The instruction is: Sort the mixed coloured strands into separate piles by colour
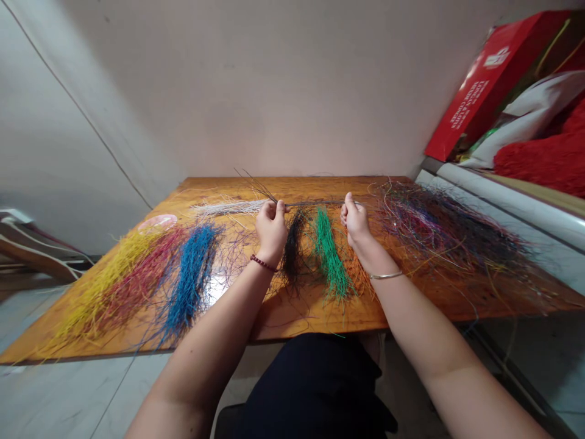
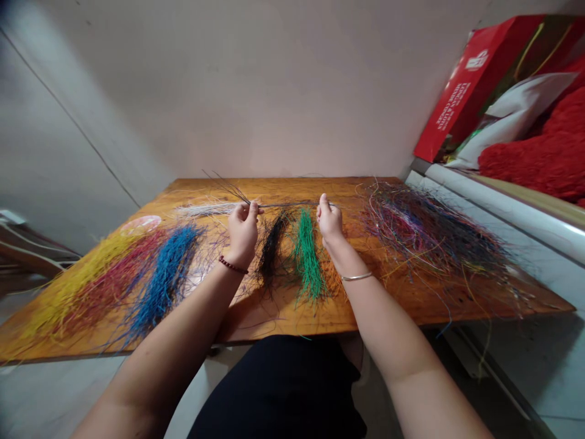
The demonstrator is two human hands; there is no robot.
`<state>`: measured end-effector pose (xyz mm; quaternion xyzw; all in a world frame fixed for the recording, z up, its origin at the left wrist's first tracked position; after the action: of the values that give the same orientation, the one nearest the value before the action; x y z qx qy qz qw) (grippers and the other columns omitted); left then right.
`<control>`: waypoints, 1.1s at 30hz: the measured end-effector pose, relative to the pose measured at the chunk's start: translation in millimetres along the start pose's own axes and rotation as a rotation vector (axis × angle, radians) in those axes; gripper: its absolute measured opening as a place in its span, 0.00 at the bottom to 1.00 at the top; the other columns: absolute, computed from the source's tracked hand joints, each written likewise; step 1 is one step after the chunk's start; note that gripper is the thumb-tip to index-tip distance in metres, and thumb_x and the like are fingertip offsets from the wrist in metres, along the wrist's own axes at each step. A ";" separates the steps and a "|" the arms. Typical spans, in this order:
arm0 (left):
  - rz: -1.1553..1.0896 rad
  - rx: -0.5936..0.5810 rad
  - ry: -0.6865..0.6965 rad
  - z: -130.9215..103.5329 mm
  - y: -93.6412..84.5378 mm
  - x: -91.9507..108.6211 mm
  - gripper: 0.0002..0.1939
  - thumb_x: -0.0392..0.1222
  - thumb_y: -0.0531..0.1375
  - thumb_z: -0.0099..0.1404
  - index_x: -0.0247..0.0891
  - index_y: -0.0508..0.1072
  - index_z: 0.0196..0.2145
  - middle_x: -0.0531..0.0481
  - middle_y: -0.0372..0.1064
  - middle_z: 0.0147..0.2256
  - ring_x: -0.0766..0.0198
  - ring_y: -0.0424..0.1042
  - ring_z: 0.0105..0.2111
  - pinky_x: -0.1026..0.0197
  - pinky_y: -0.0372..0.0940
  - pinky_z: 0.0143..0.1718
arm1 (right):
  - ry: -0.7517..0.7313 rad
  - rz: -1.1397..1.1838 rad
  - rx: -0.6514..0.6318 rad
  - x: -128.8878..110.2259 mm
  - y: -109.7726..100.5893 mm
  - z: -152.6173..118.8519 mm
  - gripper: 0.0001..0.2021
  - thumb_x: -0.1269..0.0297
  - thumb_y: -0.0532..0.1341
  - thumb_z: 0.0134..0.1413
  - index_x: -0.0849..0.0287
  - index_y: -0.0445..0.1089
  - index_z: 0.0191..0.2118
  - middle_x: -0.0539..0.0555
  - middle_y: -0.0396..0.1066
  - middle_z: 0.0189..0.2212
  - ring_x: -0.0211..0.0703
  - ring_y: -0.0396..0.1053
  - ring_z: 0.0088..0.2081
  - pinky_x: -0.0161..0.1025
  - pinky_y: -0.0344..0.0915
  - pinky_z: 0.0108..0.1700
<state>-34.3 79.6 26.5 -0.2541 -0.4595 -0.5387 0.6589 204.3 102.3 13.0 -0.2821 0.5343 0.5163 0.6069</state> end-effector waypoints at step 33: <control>-0.105 0.061 -0.279 -5.2 0.0 -29.3 0.12 0.48 0.57 0.68 0.36 0.65 0.31 0.45 0.72 0.35 0.69 0.67 0.29 0.68 0.59 0.28 | 0.099 -0.098 -0.670 2.2 56.9 -45.3 0.31 0.55 0.76 0.34 0.56 0.68 0.47 0.48 0.69 0.30 0.33 0.66 0.29 0.30 0.64 0.30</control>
<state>-32.6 89.2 -1.6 -0.2819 -0.5756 -0.5175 0.5670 135.1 80.0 10.6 -0.5159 0.3497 0.6189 0.4780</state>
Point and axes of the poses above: each hand's wrist, its own z-axis towards the middle knuckle, its own y-axis out of the palm, x = y × z, the point moved 7 cm from there along z, towards the middle knuckle
